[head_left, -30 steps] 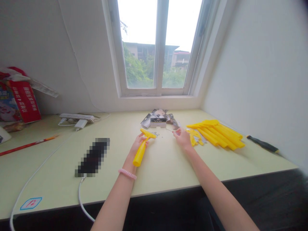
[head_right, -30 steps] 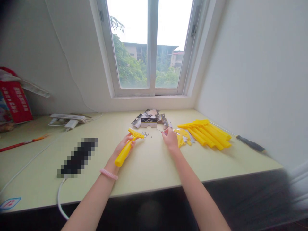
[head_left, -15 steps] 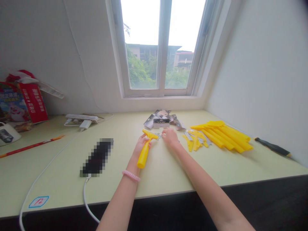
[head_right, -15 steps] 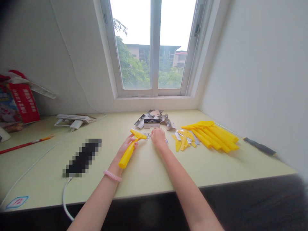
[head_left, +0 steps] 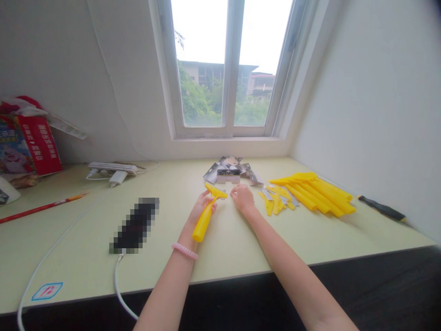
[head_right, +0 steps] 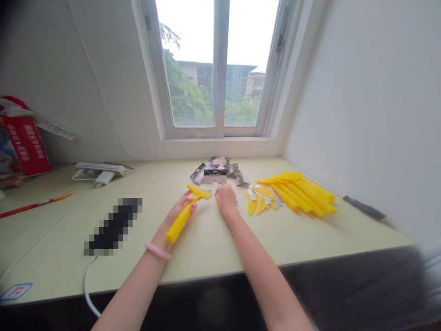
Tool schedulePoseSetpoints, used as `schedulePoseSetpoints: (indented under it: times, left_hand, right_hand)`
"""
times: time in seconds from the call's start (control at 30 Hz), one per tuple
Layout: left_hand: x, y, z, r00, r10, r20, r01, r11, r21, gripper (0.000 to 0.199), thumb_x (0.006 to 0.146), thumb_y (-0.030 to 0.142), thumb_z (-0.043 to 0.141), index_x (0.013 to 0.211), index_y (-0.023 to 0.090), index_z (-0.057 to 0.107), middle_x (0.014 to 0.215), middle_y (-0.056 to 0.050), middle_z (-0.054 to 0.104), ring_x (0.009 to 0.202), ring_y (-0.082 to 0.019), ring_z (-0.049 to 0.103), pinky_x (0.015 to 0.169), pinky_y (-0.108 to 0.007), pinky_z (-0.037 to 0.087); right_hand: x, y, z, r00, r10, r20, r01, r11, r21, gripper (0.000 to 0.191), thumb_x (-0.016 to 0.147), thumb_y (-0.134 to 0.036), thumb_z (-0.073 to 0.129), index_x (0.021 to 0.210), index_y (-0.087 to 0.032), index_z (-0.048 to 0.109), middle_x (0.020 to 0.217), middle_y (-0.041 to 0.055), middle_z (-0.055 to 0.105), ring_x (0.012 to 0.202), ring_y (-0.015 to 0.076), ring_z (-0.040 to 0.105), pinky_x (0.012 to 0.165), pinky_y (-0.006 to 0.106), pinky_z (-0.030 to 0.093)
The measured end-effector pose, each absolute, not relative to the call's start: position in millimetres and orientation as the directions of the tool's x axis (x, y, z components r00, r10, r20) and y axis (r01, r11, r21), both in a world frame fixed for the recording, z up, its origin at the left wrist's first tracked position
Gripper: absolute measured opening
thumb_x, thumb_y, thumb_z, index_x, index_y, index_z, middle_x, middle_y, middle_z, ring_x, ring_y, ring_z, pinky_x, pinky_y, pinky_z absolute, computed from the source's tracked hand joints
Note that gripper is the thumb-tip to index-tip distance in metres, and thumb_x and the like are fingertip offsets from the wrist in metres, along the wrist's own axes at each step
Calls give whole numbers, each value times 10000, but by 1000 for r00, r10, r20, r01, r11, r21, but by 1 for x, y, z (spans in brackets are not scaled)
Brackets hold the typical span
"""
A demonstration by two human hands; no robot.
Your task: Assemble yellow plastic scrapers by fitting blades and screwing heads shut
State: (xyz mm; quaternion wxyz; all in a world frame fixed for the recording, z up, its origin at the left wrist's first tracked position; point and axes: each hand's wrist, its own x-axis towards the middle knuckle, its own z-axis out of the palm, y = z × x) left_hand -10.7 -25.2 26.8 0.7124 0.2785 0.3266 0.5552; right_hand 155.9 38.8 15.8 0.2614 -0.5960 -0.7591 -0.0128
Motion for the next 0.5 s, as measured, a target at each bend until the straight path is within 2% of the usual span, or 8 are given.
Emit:
schedulePoseSetpoints:
  times: [0.17,0.5]
  left_hand:
    - [-11,-26,28,246,963,-112,-595,241,767,613,714,80,510,1284,218,329,877,-63,594,475,-28,486,431,-116,392]
    - [-9,-32,32,275,960,-60,-599,219,770,585,693,86,535,1238,215,368,867,-45,583,479,-28,476,435,-122,368]
  right_hand:
    - [158,43,9,-95,904,417,905,253,-342,217,760,-175,495,775,-180,711,848,81,646,825,181,541,706,254,393]
    - [157,42,12,-70,924,375,906,216,-364,255,753,-116,457,795,-170,703,881,97,641,908,198,540,746,258,390]
